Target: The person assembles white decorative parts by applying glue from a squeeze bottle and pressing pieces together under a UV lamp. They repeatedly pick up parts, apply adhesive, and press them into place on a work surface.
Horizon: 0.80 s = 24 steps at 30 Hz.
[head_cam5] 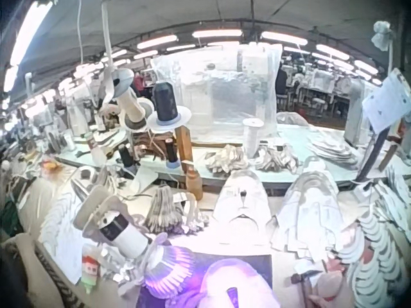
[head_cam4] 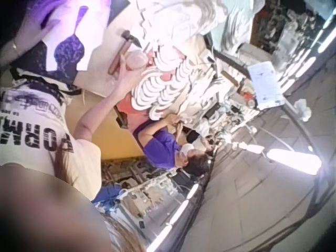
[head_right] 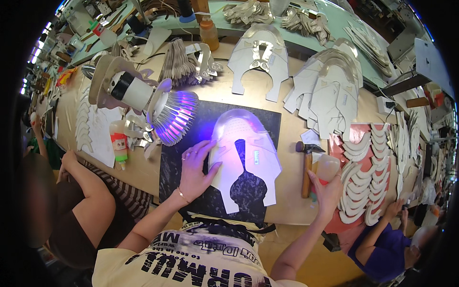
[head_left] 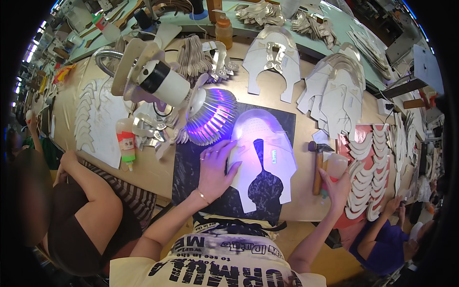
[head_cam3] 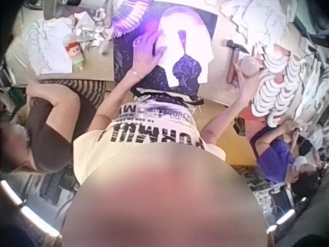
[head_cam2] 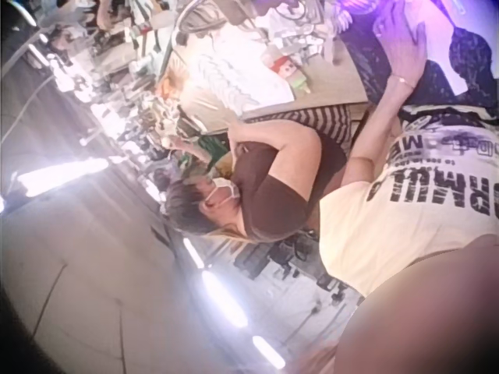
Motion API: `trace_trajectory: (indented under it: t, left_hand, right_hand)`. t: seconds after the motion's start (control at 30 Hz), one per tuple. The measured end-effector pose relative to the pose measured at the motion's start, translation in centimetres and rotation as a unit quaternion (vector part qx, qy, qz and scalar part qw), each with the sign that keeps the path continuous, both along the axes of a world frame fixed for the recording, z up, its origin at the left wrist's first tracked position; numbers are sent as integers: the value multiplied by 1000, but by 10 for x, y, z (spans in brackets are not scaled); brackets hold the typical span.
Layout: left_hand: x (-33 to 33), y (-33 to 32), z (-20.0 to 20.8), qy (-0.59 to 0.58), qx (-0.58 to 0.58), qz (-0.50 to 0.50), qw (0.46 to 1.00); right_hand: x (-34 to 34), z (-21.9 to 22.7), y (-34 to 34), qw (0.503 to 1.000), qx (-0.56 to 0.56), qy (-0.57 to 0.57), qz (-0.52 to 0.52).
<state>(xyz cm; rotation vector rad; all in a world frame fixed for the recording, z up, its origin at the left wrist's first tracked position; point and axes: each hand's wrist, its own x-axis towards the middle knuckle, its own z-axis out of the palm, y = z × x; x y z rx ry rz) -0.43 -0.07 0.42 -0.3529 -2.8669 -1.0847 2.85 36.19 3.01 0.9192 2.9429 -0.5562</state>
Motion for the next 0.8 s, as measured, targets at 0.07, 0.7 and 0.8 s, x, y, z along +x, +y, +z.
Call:
trace_trajectory:
  t: [0.07, 0.7, 0.8]
  left_hand:
    - [-10, 5, -5, -18, 21, -48, 998]
    - [0, 3, -18, 13, -97, -26, 995]
    - [-2, 4, -19, 7, -96, -29, 995]
  right_hand:
    - [-3, 3, 8, 995, -99, -29, -10]
    - [-88, -10, -132, 841, -273, 450, 128]
    - [-93, -13, -137, 834, -267, 465, 132]
